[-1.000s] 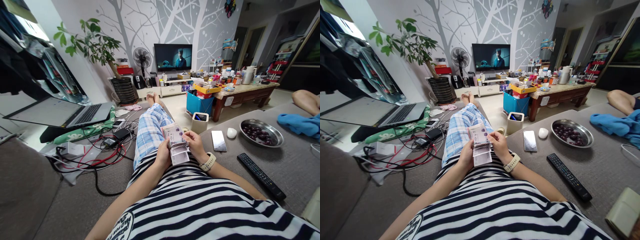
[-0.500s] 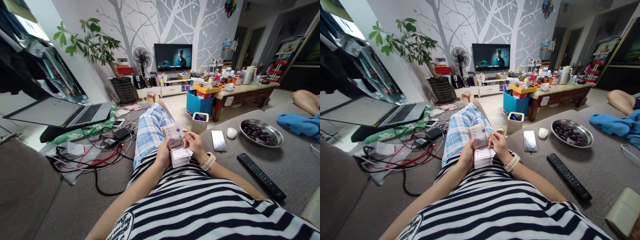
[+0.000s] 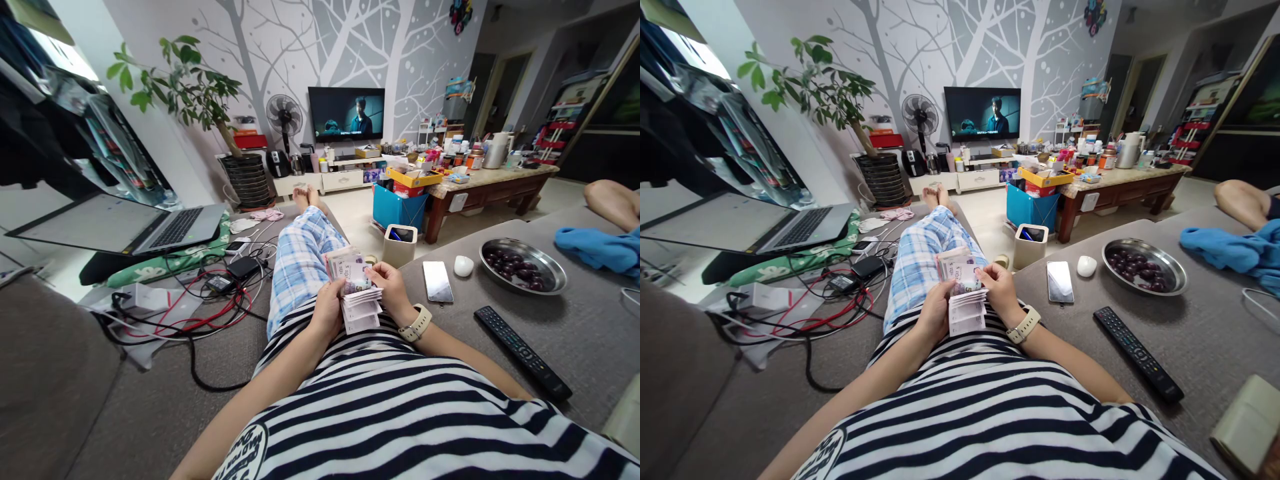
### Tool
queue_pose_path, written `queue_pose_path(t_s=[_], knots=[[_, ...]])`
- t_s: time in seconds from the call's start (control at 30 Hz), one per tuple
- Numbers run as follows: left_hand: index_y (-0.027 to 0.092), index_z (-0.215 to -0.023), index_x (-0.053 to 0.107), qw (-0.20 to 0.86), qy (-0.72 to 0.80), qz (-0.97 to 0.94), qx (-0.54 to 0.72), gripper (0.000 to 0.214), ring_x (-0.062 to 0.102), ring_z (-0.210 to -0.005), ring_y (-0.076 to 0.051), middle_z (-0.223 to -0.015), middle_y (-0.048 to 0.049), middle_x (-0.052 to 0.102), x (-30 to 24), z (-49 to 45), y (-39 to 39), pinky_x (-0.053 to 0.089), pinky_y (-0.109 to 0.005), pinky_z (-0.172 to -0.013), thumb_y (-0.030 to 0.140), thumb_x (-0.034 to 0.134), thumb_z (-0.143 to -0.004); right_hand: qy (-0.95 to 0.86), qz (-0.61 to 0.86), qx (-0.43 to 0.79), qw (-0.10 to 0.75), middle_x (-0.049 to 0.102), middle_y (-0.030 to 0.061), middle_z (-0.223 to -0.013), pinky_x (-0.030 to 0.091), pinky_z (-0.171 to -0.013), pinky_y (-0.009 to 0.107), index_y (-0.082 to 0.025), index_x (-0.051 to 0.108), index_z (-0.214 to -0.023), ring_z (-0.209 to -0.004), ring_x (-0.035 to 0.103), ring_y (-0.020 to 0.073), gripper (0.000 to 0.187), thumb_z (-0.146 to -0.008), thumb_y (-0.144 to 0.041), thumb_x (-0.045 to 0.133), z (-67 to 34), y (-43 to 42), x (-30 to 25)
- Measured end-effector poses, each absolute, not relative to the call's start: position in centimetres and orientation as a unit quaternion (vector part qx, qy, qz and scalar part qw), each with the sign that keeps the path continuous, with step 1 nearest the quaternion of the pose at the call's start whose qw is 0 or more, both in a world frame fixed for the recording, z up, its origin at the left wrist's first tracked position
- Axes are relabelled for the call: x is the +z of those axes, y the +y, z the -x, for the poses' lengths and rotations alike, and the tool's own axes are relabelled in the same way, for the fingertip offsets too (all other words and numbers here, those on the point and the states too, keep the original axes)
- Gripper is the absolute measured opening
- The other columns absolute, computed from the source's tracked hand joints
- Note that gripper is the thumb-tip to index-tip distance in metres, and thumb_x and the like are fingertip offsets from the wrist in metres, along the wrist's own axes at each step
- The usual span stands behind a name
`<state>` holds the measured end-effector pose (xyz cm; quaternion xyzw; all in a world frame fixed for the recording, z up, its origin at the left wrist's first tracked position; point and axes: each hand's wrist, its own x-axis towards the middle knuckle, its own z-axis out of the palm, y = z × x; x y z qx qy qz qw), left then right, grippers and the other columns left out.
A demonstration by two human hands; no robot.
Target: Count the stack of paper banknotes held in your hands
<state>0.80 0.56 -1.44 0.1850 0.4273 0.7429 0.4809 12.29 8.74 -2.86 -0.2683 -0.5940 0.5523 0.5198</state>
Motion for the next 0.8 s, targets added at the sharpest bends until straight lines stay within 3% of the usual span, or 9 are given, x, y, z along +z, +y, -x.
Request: queue_pose_path(t_s=[0.33, 0.8], knots=[[0.013, -0.093, 0.074, 0.482, 0.407, -0.174, 0.756, 0.017, 0.077, -0.104, -0.029, -0.090, -0.0105, 0.082, -1.75, -0.62, 0.77, 0.059, -0.041, -0.098, 0.025, 0.065, -0.085, -0.581, 0.242, 0.558, 0.541, 0.056, -0.0022, -0.062, 0.039, -0.056, 0.027, -0.020, 0.063, -0.068, -0.059, 0.045, 0.0128, 0.041, -0.073, -0.058, 0.079, -12.42, 7.85, -2.35], [0.013, -0.093, 0.075, 0.475, 0.415, -0.177, 0.756, 0.018, 0.077, -0.106, -0.031, -0.091, -0.0115, 0.082, -1.60, -0.76, 0.59, 0.060, -0.043, -0.097, 0.025, 0.069, -0.082, -0.589, 0.239, 0.559, 0.533, 0.060, -0.0011, -0.062, 0.040, -0.055, 0.027, -0.020, 0.067, -0.071, -0.058, 0.048, 0.0130, 0.042, -0.077, -0.061, 0.077, -12.52, 7.80, -2.36]])
